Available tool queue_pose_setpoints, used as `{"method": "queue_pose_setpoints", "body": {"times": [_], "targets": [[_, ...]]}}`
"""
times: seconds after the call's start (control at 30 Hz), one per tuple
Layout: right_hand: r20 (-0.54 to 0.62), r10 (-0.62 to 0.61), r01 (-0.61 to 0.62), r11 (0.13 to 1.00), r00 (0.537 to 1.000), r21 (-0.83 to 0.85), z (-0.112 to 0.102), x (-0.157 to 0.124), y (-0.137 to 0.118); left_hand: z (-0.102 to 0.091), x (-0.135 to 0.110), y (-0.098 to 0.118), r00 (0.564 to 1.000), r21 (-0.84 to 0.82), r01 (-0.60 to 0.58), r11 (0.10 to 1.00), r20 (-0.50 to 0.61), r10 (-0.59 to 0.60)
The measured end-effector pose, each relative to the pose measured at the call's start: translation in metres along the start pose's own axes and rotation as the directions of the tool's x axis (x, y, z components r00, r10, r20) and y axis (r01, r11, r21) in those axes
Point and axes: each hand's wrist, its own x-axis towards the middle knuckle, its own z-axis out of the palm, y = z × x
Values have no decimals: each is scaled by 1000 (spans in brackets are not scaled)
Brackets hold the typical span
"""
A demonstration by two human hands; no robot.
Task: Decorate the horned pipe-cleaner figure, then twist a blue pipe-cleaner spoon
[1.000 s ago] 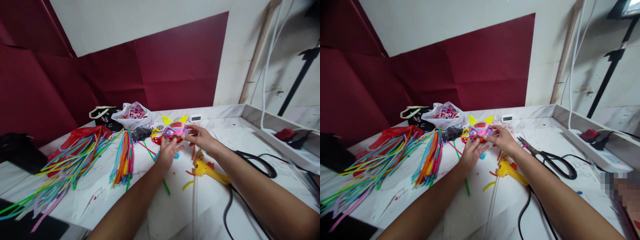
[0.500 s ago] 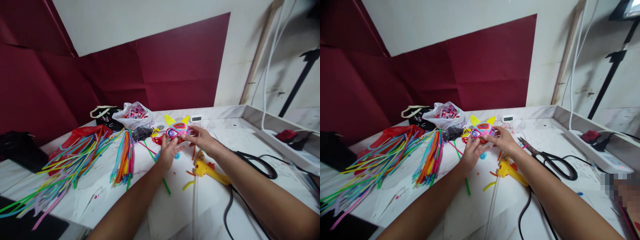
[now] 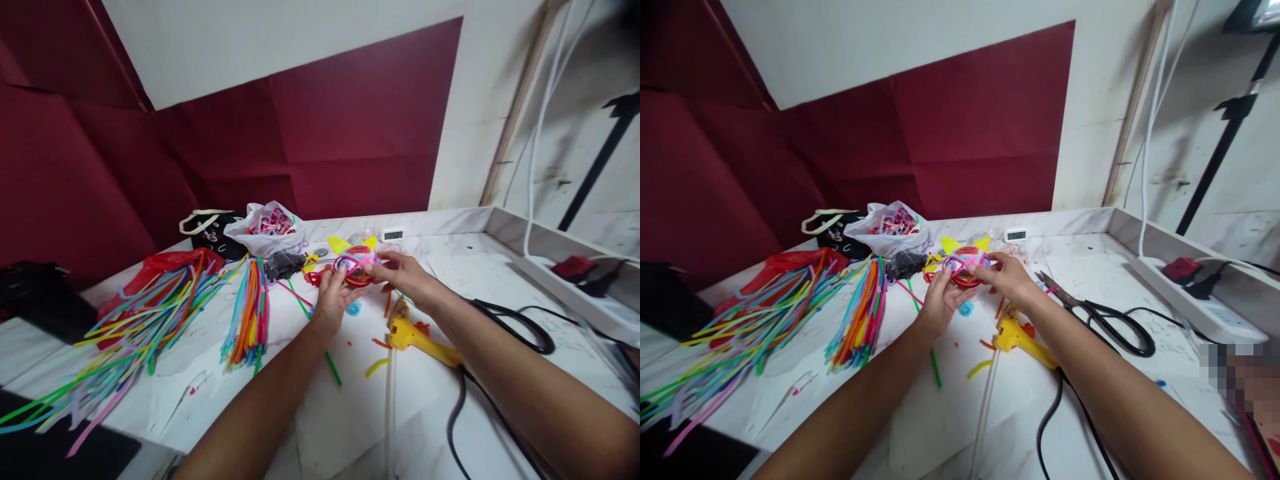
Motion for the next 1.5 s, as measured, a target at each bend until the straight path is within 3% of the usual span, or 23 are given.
{"method": "queue_pose_setpoints", "body": {"times": [0.43,0.77,1.5], "targets": [[-8,0,0,1000,1000,-22,0,2,2,1,0,0,999,10,11,1000,-31,-11],[4,-21,21,1000,1000,-21,-1,6,11,-4,3,2,996,43,-40,998,79,36],[16,-83,83,996,996,-22,-2,5,15,-3,2,-1,996,31,-64,997,64,62]]}}
